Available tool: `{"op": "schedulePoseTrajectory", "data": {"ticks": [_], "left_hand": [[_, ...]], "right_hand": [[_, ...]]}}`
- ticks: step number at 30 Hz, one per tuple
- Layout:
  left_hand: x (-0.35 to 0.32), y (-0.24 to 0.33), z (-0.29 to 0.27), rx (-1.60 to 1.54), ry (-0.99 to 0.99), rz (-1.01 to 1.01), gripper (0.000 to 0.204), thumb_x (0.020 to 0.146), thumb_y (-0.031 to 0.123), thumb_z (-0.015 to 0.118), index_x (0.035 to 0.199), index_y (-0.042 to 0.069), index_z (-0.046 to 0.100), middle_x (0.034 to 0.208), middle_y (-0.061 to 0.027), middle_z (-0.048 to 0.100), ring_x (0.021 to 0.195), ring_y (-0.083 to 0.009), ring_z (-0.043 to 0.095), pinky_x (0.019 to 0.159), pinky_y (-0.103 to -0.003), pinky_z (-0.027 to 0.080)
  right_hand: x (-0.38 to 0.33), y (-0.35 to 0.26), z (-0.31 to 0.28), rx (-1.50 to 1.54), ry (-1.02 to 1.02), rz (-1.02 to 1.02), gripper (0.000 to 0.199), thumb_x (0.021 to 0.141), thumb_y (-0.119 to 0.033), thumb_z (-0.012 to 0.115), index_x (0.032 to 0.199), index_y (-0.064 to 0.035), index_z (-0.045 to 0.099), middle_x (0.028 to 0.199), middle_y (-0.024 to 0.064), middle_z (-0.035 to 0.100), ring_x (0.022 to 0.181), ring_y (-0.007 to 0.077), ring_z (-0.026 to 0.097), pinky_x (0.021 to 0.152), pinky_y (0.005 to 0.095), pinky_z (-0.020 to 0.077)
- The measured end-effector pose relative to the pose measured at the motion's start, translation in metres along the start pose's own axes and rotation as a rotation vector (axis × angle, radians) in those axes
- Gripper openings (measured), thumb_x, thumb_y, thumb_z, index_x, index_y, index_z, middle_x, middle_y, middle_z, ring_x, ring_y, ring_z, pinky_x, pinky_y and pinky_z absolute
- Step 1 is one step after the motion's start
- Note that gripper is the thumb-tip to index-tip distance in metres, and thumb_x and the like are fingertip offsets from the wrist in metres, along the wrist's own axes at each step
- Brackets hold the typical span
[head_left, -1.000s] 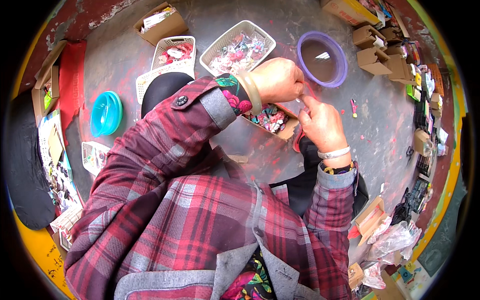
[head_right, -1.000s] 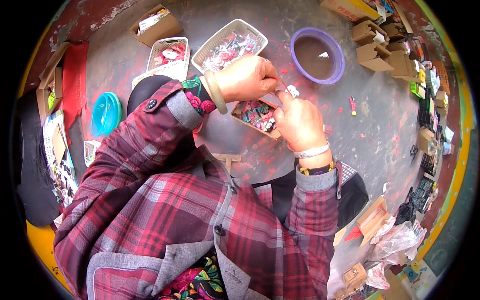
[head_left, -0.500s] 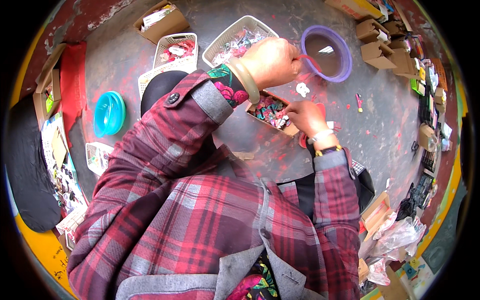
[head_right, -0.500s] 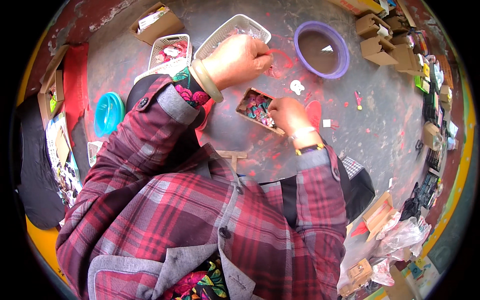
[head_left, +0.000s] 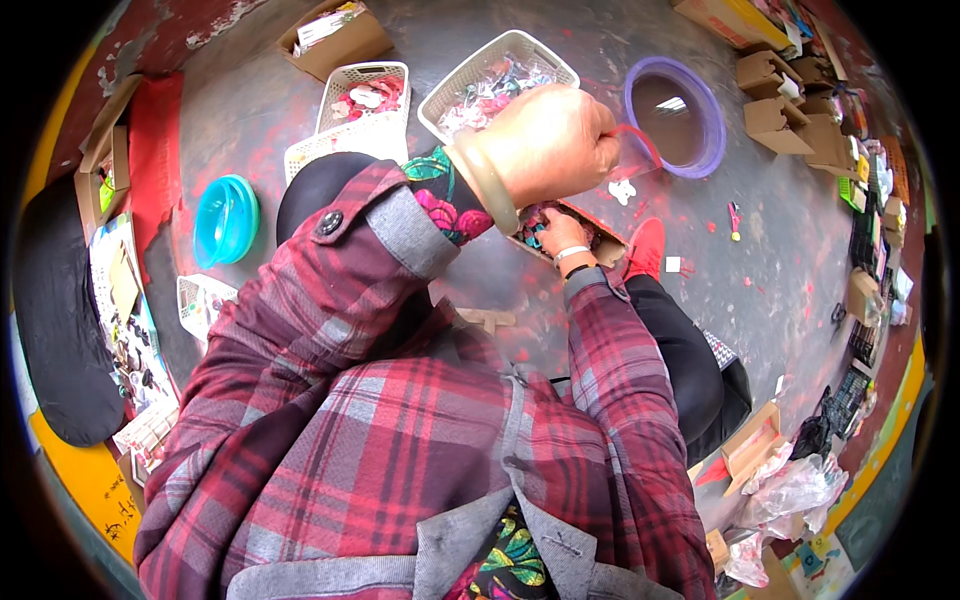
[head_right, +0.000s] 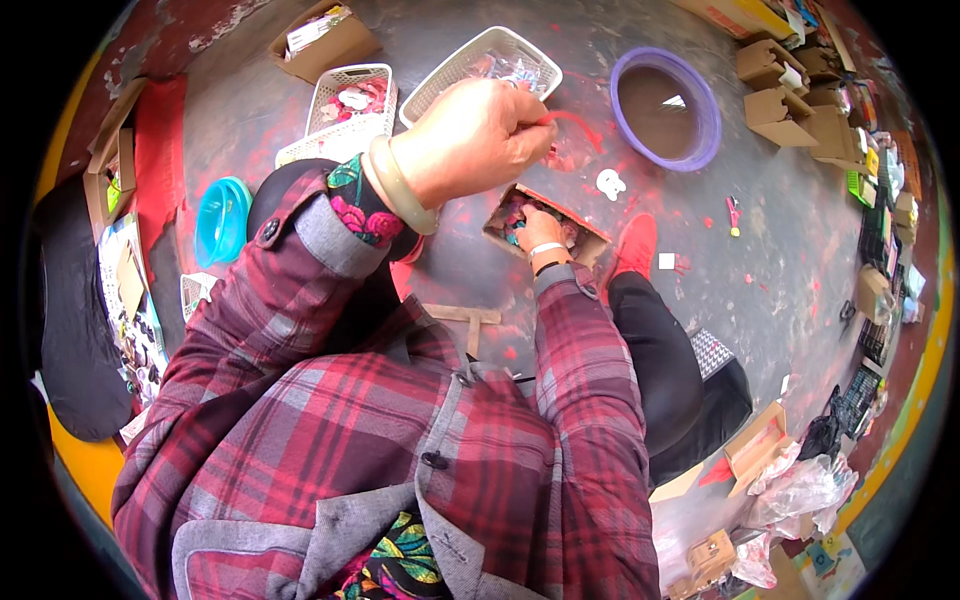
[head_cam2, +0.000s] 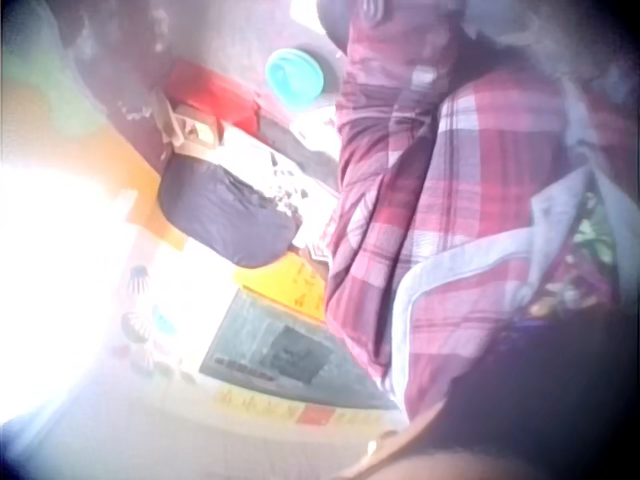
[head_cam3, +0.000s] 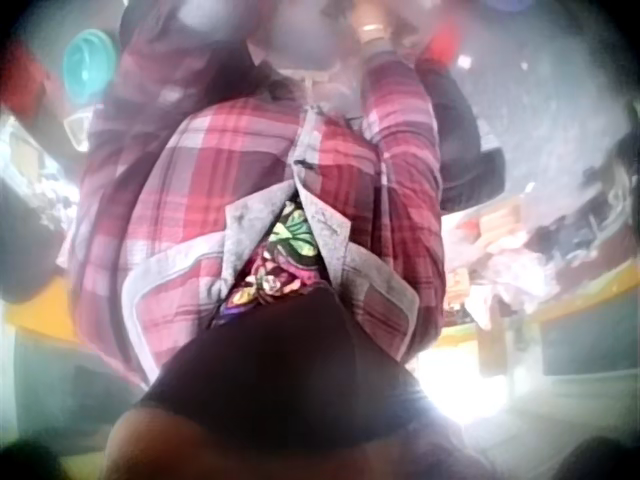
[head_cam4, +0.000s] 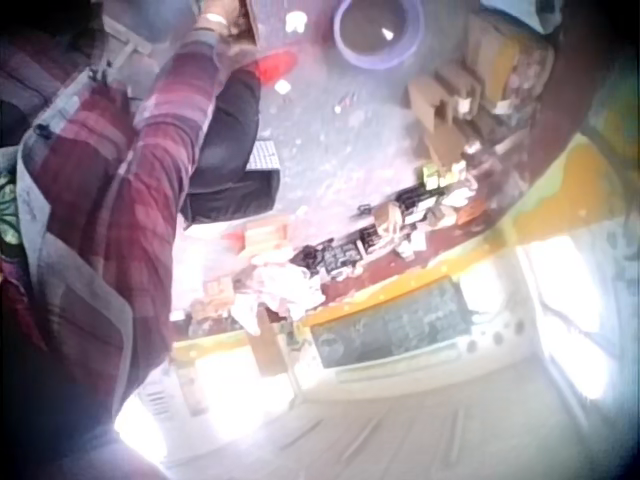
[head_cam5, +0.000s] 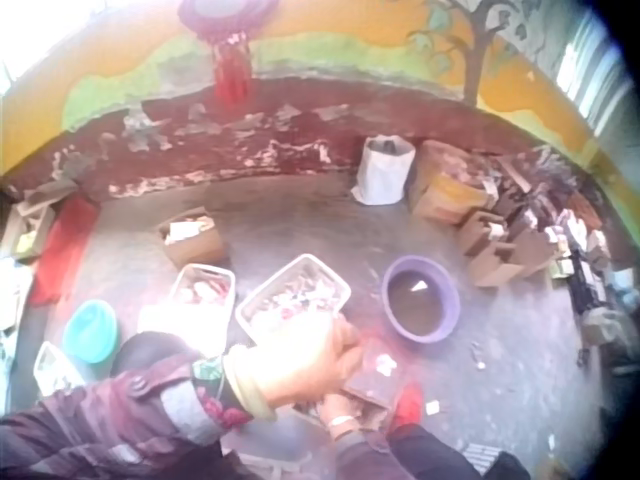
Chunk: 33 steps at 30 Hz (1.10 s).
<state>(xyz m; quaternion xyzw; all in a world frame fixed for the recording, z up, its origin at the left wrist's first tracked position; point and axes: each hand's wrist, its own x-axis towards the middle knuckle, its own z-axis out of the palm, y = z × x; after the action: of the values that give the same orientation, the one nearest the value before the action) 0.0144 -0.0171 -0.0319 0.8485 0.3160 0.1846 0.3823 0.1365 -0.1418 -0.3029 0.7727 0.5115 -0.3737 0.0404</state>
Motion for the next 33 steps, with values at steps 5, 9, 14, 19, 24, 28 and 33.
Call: {"op": "schedulePoseTrajectory", "data": {"ticks": [5,9,14,19,24,28,33], "left_hand": [[-0.001,-0.001,-0.001,-0.019,0.025,0.025,0.020,0.073,0.016,0.053,0.073,0.000,0.064,0.066,-0.0201,0.059,0.064,-0.0361,0.059,0.061,-0.041,0.048],[-0.001,-0.001,-0.001,0.000,0.016,0.033,0.018,0.075,0.015,0.056,0.076,0.000,0.065,0.065,-0.0182,0.059,0.061,-0.0327,0.059,0.058,-0.037,0.048],[-0.003,-0.002,-0.003,0.032,0.018,0.016,0.019,0.074,0.017,0.055,0.076,0.001,0.065,0.065,-0.0182,0.059,0.062,-0.0332,0.059,0.059,-0.038,0.048],[-0.002,0.001,-0.004,-0.004,0.024,-0.018,0.021,0.075,0.019,0.054,0.077,0.001,0.066,0.067,-0.0184,0.060,0.064,-0.0338,0.060,0.061,-0.039,0.048],[0.001,-0.001,0.000,0.015,0.031,-0.016,0.022,0.075,0.019,0.053,0.078,0.001,0.066,0.068,-0.0189,0.060,0.065,-0.0345,0.060,0.063,-0.040,0.047],[0.000,0.001,0.001,0.031,0.044,-0.003,0.022,0.075,0.018,0.053,0.077,0.001,0.065,0.068,-0.0195,0.059,0.065,-0.0350,0.059,0.062,-0.041,0.047],[0.002,-0.003,0.006,0.040,0.056,0.033,0.022,0.074,0.018,0.052,0.075,0.000,0.064,0.066,-0.0203,0.058,0.063,-0.0363,0.058,0.061,-0.042,0.047]], "right_hand": [[0.014,-0.008,0.009,-0.068,-0.111,0.013,0.043,0.079,-0.011,0.053,0.121,-0.0173,0.051,0.118,0.0160,0.054,0.111,0.0310,0.051,0.092,0.0405,0.0407],[0.022,-0.011,0.016,-0.032,-0.028,0.096,0.040,0.084,-0.019,0.049,0.124,-0.0174,0.050,0.122,0.0148,0.052,0.116,0.0299,0.048,0.094,0.0407,0.0398],[0.021,-0.003,0.017,0.117,0.190,-0.043,0.029,0.085,-0.029,0.051,0.097,-0.0071,0.066,0.096,0.0133,0.065,0.090,0.0250,0.062,0.078,0.0371,0.0475],[0.013,0.023,0.002,0.763,-0.106,0.194,0.018,0.082,-0.019,0.057,0.084,-0.0030,0.066,0.069,0.0034,0.062,0.054,0.0112,0.056,0.048,0.0267,0.0440],[-0.021,0.025,-0.019,0.879,-0.029,0.203,0.014,0.079,-0.014,0.058,0.073,-0.0026,0.063,0.064,0.0016,0.060,0.052,0.0081,0.055,0.044,0.0220,0.0399],[-0.032,0.031,-0.018,1.008,0.034,0.081,0.012,0.078,-0.013,0.058,0.072,-0.0027,0.062,0.064,0.0021,0.060,0.053,0.0081,0.056,0.045,0.0202,0.0395],[-0.037,0.024,-0.022,0.999,-0.013,0.159,0.012,0.076,-0.011,0.059,0.069,-0.0016,0.061,0.062,0.0041,0.060,0.050,0.0098,0.054,0.046,0.0217,0.0404]]}}
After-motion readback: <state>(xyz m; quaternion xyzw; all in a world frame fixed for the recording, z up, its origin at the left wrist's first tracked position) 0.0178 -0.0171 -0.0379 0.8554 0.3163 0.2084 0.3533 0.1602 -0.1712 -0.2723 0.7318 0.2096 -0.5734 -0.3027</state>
